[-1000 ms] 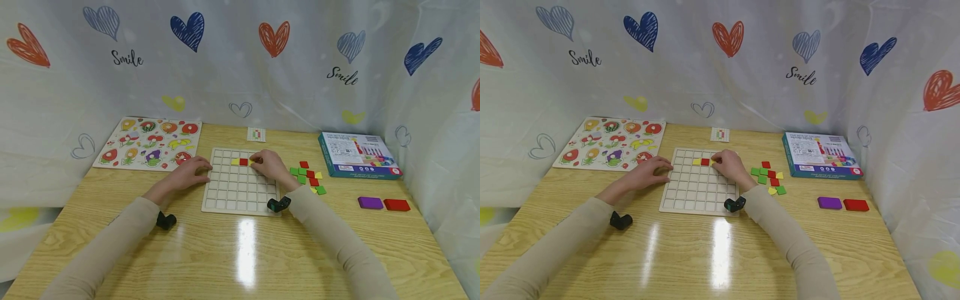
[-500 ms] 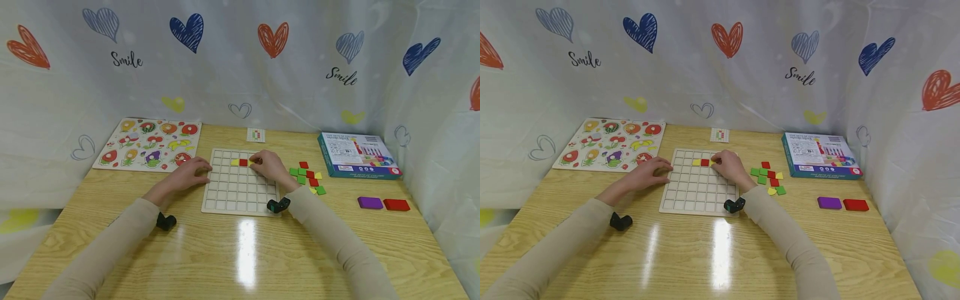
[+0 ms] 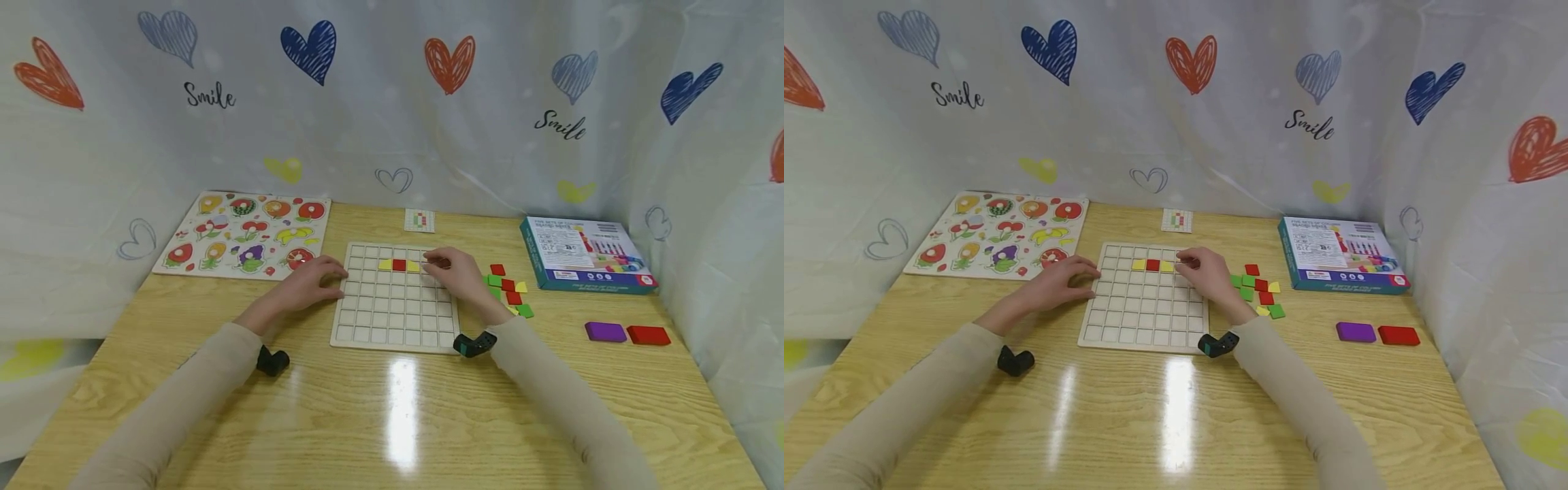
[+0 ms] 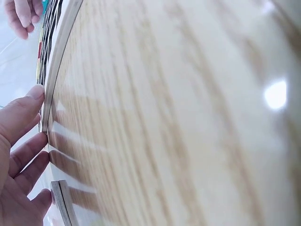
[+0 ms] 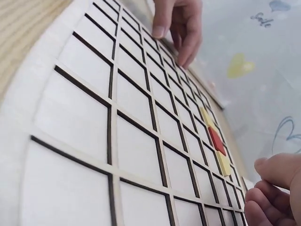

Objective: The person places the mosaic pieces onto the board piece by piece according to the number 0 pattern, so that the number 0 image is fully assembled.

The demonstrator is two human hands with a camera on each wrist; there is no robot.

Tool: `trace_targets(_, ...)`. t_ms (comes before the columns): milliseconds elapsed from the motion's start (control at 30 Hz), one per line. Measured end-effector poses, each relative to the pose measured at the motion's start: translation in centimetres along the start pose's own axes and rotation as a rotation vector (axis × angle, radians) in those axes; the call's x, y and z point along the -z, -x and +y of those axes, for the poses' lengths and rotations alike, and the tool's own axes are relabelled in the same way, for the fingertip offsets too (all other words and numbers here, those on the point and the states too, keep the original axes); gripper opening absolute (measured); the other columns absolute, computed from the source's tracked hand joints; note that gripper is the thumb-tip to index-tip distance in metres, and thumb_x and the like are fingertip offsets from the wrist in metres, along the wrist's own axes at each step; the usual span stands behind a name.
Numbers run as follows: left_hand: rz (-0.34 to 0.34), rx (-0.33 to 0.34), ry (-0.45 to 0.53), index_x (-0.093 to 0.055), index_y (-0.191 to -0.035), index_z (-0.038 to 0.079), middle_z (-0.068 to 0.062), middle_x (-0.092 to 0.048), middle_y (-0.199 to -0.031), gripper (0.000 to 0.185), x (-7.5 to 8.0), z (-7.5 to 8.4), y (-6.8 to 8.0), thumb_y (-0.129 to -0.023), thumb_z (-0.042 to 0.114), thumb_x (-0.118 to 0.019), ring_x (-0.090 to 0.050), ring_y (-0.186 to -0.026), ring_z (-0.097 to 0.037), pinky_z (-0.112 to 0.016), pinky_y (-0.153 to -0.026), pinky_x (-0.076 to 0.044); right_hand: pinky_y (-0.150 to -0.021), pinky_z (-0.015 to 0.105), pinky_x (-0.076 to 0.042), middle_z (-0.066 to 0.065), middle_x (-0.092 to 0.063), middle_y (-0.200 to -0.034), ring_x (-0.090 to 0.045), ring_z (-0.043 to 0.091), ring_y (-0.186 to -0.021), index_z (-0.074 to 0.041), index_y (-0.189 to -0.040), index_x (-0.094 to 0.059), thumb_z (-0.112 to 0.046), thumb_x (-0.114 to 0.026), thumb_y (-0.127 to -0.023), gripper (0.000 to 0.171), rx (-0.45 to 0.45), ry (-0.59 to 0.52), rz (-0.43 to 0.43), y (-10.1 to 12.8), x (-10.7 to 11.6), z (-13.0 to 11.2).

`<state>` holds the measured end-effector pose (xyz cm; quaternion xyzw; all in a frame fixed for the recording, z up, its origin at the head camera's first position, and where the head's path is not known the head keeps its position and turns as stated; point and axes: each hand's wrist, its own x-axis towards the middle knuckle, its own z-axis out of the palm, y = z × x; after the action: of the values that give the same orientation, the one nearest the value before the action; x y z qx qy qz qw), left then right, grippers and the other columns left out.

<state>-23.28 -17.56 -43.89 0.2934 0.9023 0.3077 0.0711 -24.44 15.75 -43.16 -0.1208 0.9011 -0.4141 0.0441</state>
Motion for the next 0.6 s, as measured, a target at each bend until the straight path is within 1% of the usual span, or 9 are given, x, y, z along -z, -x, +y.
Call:
trace_targets(100, 0.005, -0.004, -0.002, -0.066, -0.120, 0.002, -0.015, -0.057, -0.127, 0.036, 0.0, 0.0, 0.0, -0.089, 0.019, -0.074, -0.051, -0.122, -0.031, -0.048, -0.104, -0.040, -0.093, 0.041, -0.050, 0.008, -0.064, -0.122, -0.059, 0.025, -0.110, -0.007, -0.128, -0.064, -0.025, -0.063, -0.097, 0.035, -0.030, -0.064, 0.036, 1.7, 0.9, 0.3)
trace_targets(233, 0.006, -0.004, 0.002, -0.066, -0.120, 0.002, -0.015, -0.057, -0.127, 0.036, 0.0, 0.0, -0.1, -0.089, 0.018, -0.074, -0.050, -0.122, -0.032, -0.049, -0.105, -0.039, -0.097, 0.041, -0.047, 0.006, -0.062, -0.125, -0.058, 0.022, -0.112, -0.009, -0.130, -0.063, -0.030, -0.062, -0.097, 0.039, -0.086, -0.085, 0.091, 4.3, 2.4, 0.9)
trace_targets(333, 0.008, -0.004, 0.006, -0.066, -0.120, 0.002, -0.015, -0.057, -0.127, 0.036, 0.0, -0.1, -0.2, -0.089, 0.018, -0.074, -0.051, -0.121, -0.032, -0.049, -0.104, -0.040, -0.096, 0.039, -0.047, 0.005, -0.063, -0.126, -0.058, 0.021, -0.114, -0.011, -0.131, -0.062, -0.035, -0.062, -0.097, 0.042, -0.135, -0.095, 0.122, 6.4, 3.5, 1.6)
trace_targets(367, 0.008, -0.004, 0.010, -0.066, -0.120, 0.001, -0.015, -0.057, -0.127, 0.036, 0.0, -0.1, -0.2, -0.089, 0.018, -0.074, -0.051, -0.121, -0.032, -0.049, -0.104, -0.040, -0.095, 0.037, -0.048, 0.005, -0.062, -0.126, -0.057, 0.021, -0.114, -0.012, -0.132, -0.061, -0.037, -0.061, -0.097, 0.044, -0.154, -0.098, 0.128, 7.1, 3.9, 1.9)
trace_targets(500, 0.009, -0.003, 0.016, -0.066, -0.119, 0.002, -0.015, -0.057, -0.127, 0.036, -0.1, -0.2, -0.2, -0.089, 0.018, -0.074, -0.051, -0.121, -0.032, -0.048, -0.104, -0.040, -0.091, 0.022, -0.047, 0.005, -0.059, -0.132, -0.055, 0.020, -0.117, -0.014, -0.136, -0.058, -0.044, -0.058, -0.097, 0.050, -0.218, -0.116, 0.161, 9.7, 5.3, 3.4)
trace_targets(600, 0.009, -0.003, 0.021, -0.067, -0.119, 0.002, -0.016, -0.057, -0.127, 0.036, -0.1, -0.1, -0.2, -0.088, 0.018, -0.074, -0.051, -0.121, -0.032, -0.048, -0.104, -0.040, -0.086, 0.014, -0.045, 0.002, -0.055, -0.138, -0.051, 0.018, -0.120, -0.017, -0.141, -0.054, -0.049, -0.056, -0.097, 0.054, -0.291, -0.145, 0.198, 11.4, 6.3, 4.3)
